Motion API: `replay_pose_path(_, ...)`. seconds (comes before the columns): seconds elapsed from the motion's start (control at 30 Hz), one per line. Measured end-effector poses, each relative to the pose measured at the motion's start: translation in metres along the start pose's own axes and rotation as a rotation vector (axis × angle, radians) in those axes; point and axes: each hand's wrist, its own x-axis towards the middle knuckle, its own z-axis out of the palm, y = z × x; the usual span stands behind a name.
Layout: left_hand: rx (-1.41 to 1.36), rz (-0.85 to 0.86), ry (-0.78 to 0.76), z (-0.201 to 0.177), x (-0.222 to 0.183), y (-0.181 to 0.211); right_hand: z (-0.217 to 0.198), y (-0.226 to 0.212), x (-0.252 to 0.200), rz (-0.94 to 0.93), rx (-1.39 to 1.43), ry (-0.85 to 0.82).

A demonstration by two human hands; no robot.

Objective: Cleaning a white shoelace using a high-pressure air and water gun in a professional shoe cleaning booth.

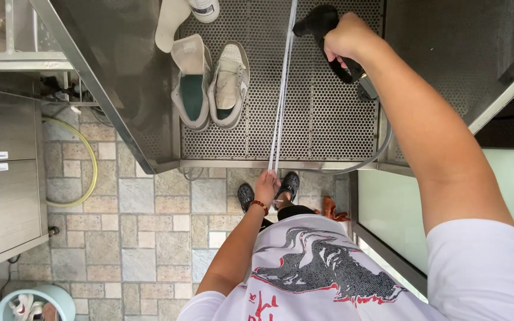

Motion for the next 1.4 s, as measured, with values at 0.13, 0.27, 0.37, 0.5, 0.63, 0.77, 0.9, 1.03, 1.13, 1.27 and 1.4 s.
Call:
replay_pose_path(0.13,0.012,0.003,-0.006,-0.003,0.005,-0.005,0.0,0.0,-0.017,-0.003,0.008,-0.056)
replay_pose_path(0.27,-0.016,-0.013,-0.008,-0.008,0.01,-0.01,0.001,0.002,-0.031,0.013,-0.052,-0.16)
replay_pose_path(0.37,0.047,-0.009,-0.002,-0.008,0.007,-0.005,-0.001,0.004,-0.036,0.041,-0.099,-0.183)
replay_pose_path(0.5,0.093,0.02,-0.014,-0.01,0.007,-0.002,-0.01,0.006,-0.043,-0.003,-0.04,-0.041)
replay_pose_path(0.63,0.134,0.031,-0.017,-0.01,0.002,0.004,-0.006,0.007,-0.054,-0.005,-0.039,-0.088)
replay_pose_path(0.77,0.136,0.012,-0.027,-0.01,0.0,0.008,0.006,0.021,-0.057,0.061,0.029,-0.112)
replay_pose_path(0.9,0.071,0.062,-0.064,-0.014,0.004,0.004,0.019,0.062,-0.052,0.044,-0.055,-0.109)
replay_pose_path(1.03,0.137,0.077,-0.072,-0.021,0.009,-0.001,0.037,0.057,-0.11,-0.022,-0.008,0.055)
replay_pose_path(1.13,0.19,0.081,-0.046,-0.022,0.015,-0.004,0.079,0.068,-0.146,-0.014,0.117,0.159)
replay_pose_path(1.27,0.107,0.123,-0.109,-0.034,0.035,-0.026,0.142,0.085,-0.152,-0.06,0.283,0.327)
replay_pose_path(1.4,0.142,0.111,-0.104,-0.036,0.032,-0.023,0.166,0.065,-0.138,0.074,0.127,0.432)
